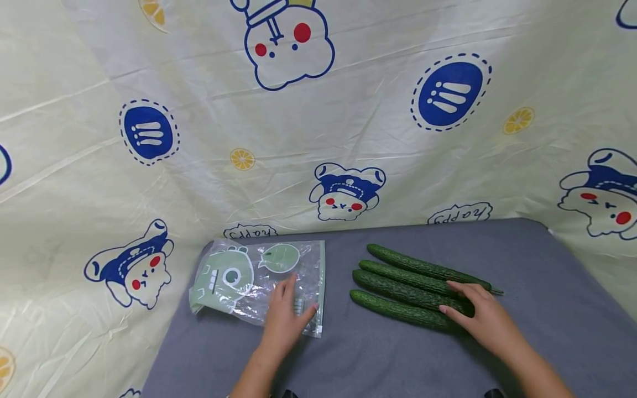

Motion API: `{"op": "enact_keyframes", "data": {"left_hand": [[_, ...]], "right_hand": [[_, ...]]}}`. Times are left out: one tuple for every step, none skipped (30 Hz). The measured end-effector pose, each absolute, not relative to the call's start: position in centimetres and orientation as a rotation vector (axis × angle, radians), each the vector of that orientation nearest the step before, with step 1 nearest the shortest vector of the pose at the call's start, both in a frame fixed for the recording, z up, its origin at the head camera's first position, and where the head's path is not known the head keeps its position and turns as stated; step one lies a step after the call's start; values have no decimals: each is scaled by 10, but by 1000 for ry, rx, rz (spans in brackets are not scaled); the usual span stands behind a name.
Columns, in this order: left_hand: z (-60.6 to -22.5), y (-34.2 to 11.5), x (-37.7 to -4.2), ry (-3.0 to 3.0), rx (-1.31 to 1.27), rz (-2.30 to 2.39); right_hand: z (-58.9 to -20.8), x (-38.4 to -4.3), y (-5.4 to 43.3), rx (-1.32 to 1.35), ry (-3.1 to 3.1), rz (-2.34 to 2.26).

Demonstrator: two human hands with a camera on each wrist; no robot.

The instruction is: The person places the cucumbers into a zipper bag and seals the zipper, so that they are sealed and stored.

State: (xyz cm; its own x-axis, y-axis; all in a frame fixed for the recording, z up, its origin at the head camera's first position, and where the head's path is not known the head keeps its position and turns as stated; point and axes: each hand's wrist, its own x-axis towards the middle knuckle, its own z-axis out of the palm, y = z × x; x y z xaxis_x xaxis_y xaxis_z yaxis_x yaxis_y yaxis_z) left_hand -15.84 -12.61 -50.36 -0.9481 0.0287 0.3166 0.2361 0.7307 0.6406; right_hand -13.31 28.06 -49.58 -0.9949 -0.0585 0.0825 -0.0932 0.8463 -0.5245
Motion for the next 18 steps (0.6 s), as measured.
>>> {"op": "enact_keyframes", "data": {"left_hand": [[-504, -124, -159, -2656, -213, -1064], [-505, -123, -160, -2659, -220, -1086], [-505, -121, -161, -2656, -224, -1104], [-506, -120, -162, -2649, -230, -1115], [-506, -118, -164, -2643, -230, -1128], [-506, -117, -165, -2636, -229, -1130], [-506, -116, -166, -2632, -225, -1131], [-507, -114, -167, -2633, -217, -1124], [-507, -113, -169, -2640, -208, -1122], [-508, -112, -170, -2646, -202, -1124], [-509, -111, -171, -2657, -195, -1131], [-510, -110, -172, -2671, -189, -1136], [-511, -109, -173, -2683, -181, -1149], [-511, -108, -174, -2693, -169, -1165], [-512, -107, -175, -2698, -159, -1180], [-512, -107, -176, -2702, -151, -1185], [-512, -106, -177, -2707, -143, -1185], [-513, -106, -178, -2713, -135, -1187]], "right_hand": [[-497, -133, 280, 121, -2956, 852], [-498, -133, 280, 120, -2962, 854], [-499, -133, 280, 119, -2968, 857], [-500, -134, 280, 119, -2971, 856], [-501, -134, 280, 118, -2974, 854], [-502, -134, 280, 118, -2974, 851], [-503, -135, 281, 120, -2973, 846], [-504, -135, 281, 122, -2975, 836], [-505, -135, 281, 122, -2978, 830], [-506, -135, 281, 122, -2981, 824], [-507, -135, 281, 120, -2983, 820], [-508, -135, 281, 119, -2988, 815], [-508, -135, 281, 117, -2991, 814], [-509, -135, 281, 118, -2995, 808], [-509, -136, 281, 119, -2998, 805], [-509, -136, 281, 123, -2999, 799], [-509, -136, 281, 126, -2999, 793], [-509, -136, 280, 134, -3000, 783]]}}
